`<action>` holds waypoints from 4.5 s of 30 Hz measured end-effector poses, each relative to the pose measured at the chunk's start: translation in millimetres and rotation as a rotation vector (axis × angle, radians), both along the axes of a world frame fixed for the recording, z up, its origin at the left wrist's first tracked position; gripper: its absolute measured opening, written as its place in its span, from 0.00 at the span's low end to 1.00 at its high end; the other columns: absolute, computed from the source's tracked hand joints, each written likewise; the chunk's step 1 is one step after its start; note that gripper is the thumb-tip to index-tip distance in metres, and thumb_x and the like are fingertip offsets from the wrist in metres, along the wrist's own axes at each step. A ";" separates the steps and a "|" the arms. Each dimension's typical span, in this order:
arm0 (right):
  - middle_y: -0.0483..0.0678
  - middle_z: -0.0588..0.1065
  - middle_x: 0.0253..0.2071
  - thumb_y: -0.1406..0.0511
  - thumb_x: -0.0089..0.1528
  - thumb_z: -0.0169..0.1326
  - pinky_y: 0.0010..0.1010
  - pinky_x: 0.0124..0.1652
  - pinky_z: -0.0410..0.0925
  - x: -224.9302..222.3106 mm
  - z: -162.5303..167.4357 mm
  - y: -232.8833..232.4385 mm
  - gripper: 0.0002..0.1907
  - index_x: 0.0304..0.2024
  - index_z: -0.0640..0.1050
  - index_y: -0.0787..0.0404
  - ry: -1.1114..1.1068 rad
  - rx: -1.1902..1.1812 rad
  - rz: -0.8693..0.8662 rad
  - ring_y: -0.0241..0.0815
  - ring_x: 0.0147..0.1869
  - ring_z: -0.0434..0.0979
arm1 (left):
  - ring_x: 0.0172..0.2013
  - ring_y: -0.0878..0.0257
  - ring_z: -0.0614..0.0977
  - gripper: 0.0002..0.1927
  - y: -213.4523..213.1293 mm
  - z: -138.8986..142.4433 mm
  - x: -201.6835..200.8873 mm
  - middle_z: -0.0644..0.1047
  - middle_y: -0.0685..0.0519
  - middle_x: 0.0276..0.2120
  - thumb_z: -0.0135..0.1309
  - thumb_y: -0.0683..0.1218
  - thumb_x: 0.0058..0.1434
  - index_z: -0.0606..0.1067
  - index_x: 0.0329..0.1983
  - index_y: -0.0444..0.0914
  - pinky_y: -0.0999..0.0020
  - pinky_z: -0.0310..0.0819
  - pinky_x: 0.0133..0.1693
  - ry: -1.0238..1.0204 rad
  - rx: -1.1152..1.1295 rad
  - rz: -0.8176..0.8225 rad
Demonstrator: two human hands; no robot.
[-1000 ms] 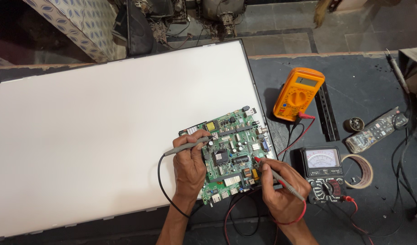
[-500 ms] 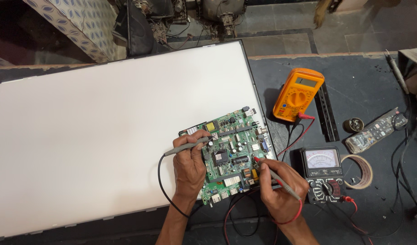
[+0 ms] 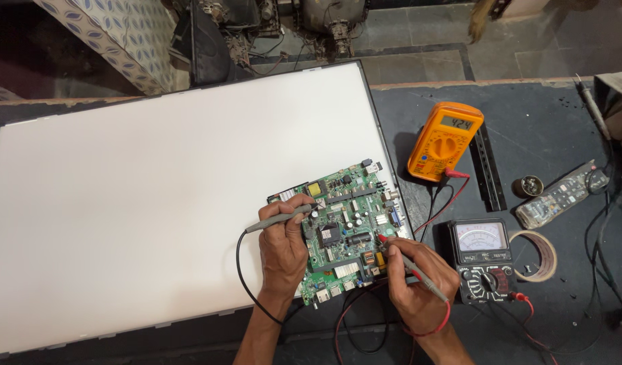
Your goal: The person uses a multimeter to test various points on a green circuit board. They hold the multimeter probes against different components on the board while checking the readings on the multimeter display.
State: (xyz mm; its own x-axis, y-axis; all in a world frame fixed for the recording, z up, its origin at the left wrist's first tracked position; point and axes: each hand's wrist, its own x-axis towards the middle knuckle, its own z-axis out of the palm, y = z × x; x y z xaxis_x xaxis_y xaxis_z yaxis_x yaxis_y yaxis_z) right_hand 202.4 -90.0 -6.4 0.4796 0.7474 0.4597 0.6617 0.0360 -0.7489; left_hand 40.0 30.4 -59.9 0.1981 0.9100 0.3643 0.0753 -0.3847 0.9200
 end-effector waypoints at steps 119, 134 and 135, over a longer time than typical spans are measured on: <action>0.53 0.82 0.31 0.73 0.58 0.57 0.30 0.29 0.73 4.7 -5.3 3.2 0.04 0.34 0.81 0.67 0.069 -0.033 -0.002 0.44 0.30 0.85 | 0.34 0.50 0.82 0.05 -5.9 53.2 42.9 0.79 0.45 0.37 0.41 0.38 0.70 0.64 0.48 0.35 0.55 0.73 0.38 0.394 -0.247 -0.398; 0.53 0.83 0.30 0.72 0.55 0.59 0.32 0.33 0.76 9.0 -28.4 7.5 0.03 0.32 0.82 0.65 0.045 0.005 -0.017 0.47 0.33 0.88 | 0.35 0.51 0.82 0.04 0.2 41.3 44.5 0.79 0.43 0.34 0.42 0.38 0.69 0.66 0.45 0.34 0.56 0.73 0.39 0.346 -0.244 -0.412; 0.53 0.83 0.30 0.72 0.56 0.59 0.32 0.33 0.76 8.6 -27.0 7.8 0.03 0.32 0.82 0.65 0.041 0.010 -0.015 0.47 0.33 0.87 | 0.36 0.51 0.82 0.04 0.6 40.8 44.1 0.79 0.43 0.34 0.42 0.38 0.69 0.65 0.45 0.34 0.56 0.73 0.39 0.322 -0.238 -0.412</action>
State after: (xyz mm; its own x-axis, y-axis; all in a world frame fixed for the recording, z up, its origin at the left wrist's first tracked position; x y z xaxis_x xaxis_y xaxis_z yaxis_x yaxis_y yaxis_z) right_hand 211.0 -82.1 -33.4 0.5098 0.7354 0.4464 0.6307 0.0334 -0.7753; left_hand 84.1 31.1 -19.1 0.6210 0.7835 0.0215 0.2535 -0.2267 0.9404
